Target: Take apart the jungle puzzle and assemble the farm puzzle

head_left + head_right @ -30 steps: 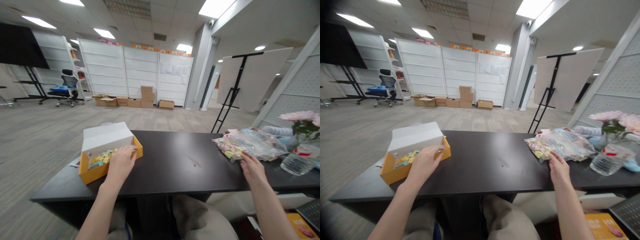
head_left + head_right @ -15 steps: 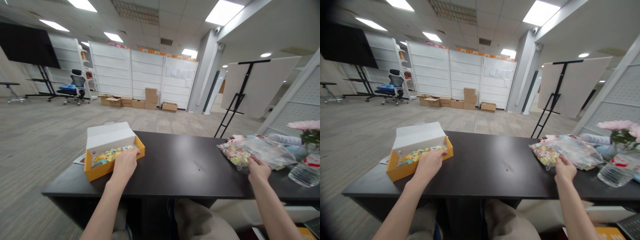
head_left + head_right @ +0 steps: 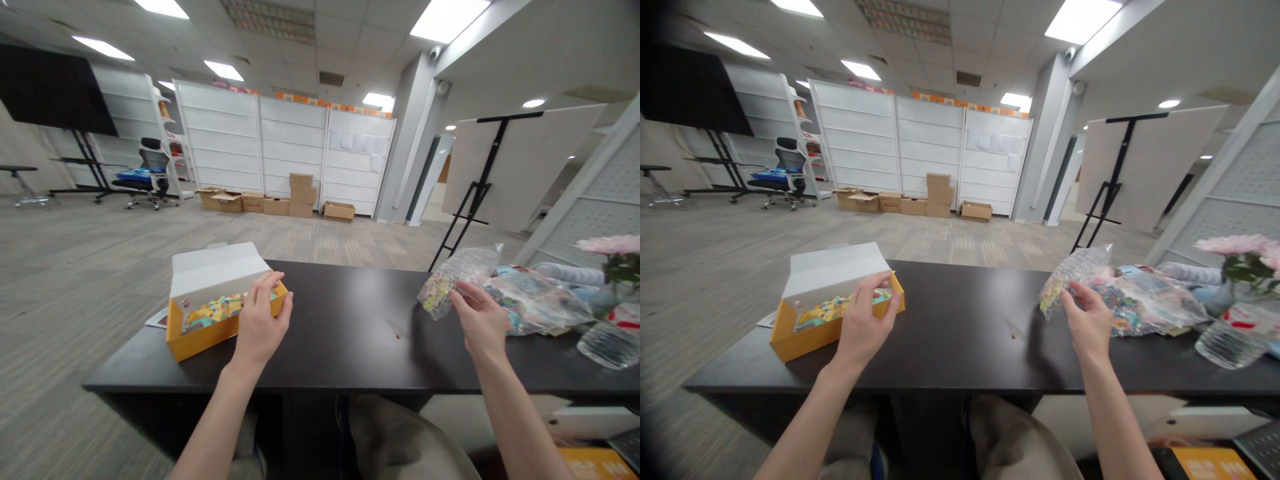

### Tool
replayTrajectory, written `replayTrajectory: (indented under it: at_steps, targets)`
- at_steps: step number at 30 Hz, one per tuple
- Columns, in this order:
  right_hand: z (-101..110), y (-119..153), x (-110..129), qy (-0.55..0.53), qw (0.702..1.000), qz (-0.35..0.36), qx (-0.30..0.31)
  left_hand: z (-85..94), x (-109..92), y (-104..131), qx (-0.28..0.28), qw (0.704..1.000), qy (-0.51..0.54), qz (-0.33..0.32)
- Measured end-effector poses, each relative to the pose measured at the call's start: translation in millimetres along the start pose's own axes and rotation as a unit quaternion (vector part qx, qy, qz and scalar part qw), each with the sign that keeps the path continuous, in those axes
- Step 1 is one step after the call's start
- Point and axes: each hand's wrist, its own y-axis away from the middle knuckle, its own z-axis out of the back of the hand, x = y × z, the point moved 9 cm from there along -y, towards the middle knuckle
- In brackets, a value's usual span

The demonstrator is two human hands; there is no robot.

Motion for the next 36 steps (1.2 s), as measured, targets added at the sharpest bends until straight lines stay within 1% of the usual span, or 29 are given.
replayTrajectory:
  at_steps: [2, 3, 5, 6, 7, 8, 9, 10, 11, 12, 13, 14, 15, 16, 18, 20, 22, 23, 24, 25, 26, 27, 28, 30, 31, 32, 33, 35, 36]
  targets:
    - [-19, 18, 12, -0.047, 0.998, -0.017, 0.042, -12.6, -4, 6, 0.029, 0.997, 0.061, 0.028]
    - [-30, 28, 17, -0.071, 0.995, -0.027, 0.064, -24.3, -5, 11, 0.064, 0.992, 0.099, 0.045]
    - [-52, 49, 27, -0.116, 0.986, -0.057, 0.109, -56.6, -9, 25, 0.167, 0.964, 0.187, 0.088]
    - [-63, 60, 31, -0.139, 0.979, -0.075, 0.128, -74.1, -10, 35, 0.219, 0.94, 0.226, 0.129]
    - [-74, 70, 35, -0.165, 0.971, -0.093, 0.143, -91.1, -9, 46, 0.265, 0.908, 0.265, 0.187]
    - [-84, 80, 40, -0.191, 0.963, -0.113, 0.154, -106.8, -7, 59, 0.3, 0.864, 0.307, 0.263]
    - [-95, 90, 44, -0.218, 0.952, -0.132, 0.17, -119.6, -5, 72, 0.314, 0.811, 0.351, 0.347]
    - [-103, 99, 48, -0.245, 0.942, -0.151, 0.176, -130.0, -6, 85, 0.312, 0.751, 0.396, 0.427]
    - [-112, 108, 52, -0.27, 0.93, -0.17, 0.181, -138.7, -11, 95, 0.304, 0.687, 0.448, 0.485]
    - [-120, 116, 55, -0.292, 0.919, -0.187, 0.186, -144.4, -17, 99, 0.286, 0.638, 0.491, 0.519]
    - [-126, 125, 57, -0.31, 0.909, -0.203, 0.19, -147.3, -21, 99, 0.259, 0.606, 0.529, 0.535]
    - [-132, 133, 59, -0.323, 0.9, -0.215, 0.197, -148.0, -23, 96, 0.228, 0.586, 0.557, 0.542]
    - [-137, 141, 60, -0.329, 0.894, -0.221, 0.209, -146.9, -22, 93, 0.195, 0.579, 0.573, 0.546]
    - [-141, 149, 61, -0.328, 0.89, -0.225, 0.225, -144.4, -18, 90, 0.166, 0.58, 0.579, 0.548]
    - [-146, 163, 60, -0.305, 0.882, -0.229, 0.276, -137.6, -5, 84, 0.129, 0.595, 0.571, 0.551]
    - [-146, 172, 59, -0.255, 0.871, -0.231, 0.351, -130.3, 10, 76, 0.127, 0.622, 0.554, 0.539]
    - [-142, 175, 61, -0.188, 0.842, -0.216, 0.457, -122.6, 26, 68, 0.148, 0.663, 0.519, 0.519]
    - [-139, 174, 63, -0.15, 0.82, -0.199, 0.516, -118.6, 35, 64, 0.163, 0.69, 0.491, 0.506]
    - [-136, 172, 64, -0.115, 0.79, -0.18, 0.575, -114.5, 42, 59, 0.179, 0.72, 0.46, 0.488]
    - [-133, 167, 64, -0.082, 0.763, -0.164, 0.62, -110.2, 48, 54, 0.192, 0.754, 0.424, 0.464]
    - [-131, 158, 60, -0.042, 0.747, -0.154, 0.645, -107.6, 51, 50, 0.21, 0.78, 0.397, 0.436]
    - [-130, 144, 53, -0.009, 0.75, -0.148, 0.645, -106.4, 52, 46, 0.225, 0.798, 0.379, 0.411]
    - [-131, 124, 45, 0.012, 0.775, -0.145, 0.615, -106.4, 51, 45, 0.239, 0.808, 0.37, 0.392]
    - [-135, 86, 27, 0.023, 0.847, -0.144, 0.511, -109.1, 48, 45, 0.261, 0.808, 0.373, 0.373]
    - [-137, 73, 15, 0.03, 0.877, -0.154, 0.455, -110.8, 46, 45, 0.268, 0.806, 0.378, 0.369]
    - [-141, 69, 1, 0.044, 0.885, -0.174, 0.43, -112.3, 44, 46, 0.273, 0.805, 0.38, 0.365]
    - [-148, 73, -10, 0.047, 0.879, -0.189, 0.434, -113.3, 42, 46, 0.277, 0.808, 0.377, 0.358]
    - [-166, 89, -20, 0.02, 0.858, -0.194, 0.476, -113.6, 39, 44, 0.282, 0.824, 0.36, 0.335]
    - [-174, 98, -20, 0.003, 0.845, -0.186, 0.501, -113.2, 38, 43, 0.284, 0.834, 0.348, 0.321]
